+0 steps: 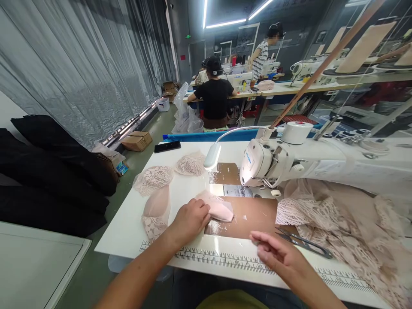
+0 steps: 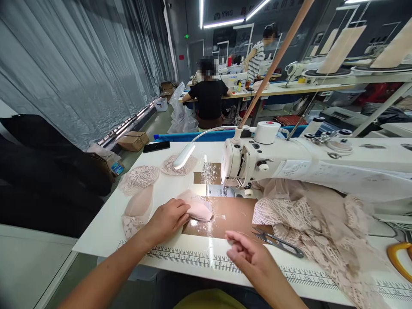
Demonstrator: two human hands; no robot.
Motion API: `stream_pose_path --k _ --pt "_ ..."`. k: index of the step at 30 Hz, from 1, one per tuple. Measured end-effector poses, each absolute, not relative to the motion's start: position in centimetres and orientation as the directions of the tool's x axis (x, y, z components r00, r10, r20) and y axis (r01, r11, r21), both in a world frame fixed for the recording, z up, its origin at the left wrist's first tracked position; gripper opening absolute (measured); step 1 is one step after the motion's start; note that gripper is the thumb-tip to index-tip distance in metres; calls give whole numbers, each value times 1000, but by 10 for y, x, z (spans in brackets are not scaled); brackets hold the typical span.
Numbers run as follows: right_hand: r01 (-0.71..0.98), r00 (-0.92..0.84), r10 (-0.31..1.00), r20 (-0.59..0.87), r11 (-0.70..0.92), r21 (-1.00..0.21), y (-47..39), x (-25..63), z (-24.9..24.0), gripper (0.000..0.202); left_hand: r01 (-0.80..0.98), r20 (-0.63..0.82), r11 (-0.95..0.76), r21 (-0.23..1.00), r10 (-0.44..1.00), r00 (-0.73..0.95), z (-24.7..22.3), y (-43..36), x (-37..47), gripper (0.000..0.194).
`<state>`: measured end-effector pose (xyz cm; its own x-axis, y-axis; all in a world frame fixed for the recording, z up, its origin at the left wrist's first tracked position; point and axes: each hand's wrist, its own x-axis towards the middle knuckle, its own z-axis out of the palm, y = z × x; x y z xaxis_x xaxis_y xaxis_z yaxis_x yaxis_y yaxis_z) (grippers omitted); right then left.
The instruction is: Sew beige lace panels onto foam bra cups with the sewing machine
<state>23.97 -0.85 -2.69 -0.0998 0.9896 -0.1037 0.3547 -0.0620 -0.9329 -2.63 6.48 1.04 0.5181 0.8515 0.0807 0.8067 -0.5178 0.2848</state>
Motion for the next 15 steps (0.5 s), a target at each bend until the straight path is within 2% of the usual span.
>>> stream_pose_path --k 1,3,5,9,12,15 --pt "218 -118 975 -189 -160 -963 -8 225 -25 57 814 101 -496 302 866 490 10 63 -25 22" --pt "5 -157 954 -256 -259 -966 -3 201 -22 69 803 159 -488 342 872 462 9 55 -23 24" --pt "-91 -212 939 -271 -295 -951 5 184 -19 63 779 239 -523 346 852 466 10 41 -18 22" --pt "-164 -265 952 -153 -201 -966 14 168 -10 39 685 325 -635 358 772 546 13 11 -8 20" --pt "-156 -280 960 -27 -74 -985 13 173 -6 34 641 344 -660 391 751 563 15 2 -23 20" --pt "-117 -215 976 20 -6 -993 6 195 -6 32 799 410 -552 239 803 432 8 9 -62 38"
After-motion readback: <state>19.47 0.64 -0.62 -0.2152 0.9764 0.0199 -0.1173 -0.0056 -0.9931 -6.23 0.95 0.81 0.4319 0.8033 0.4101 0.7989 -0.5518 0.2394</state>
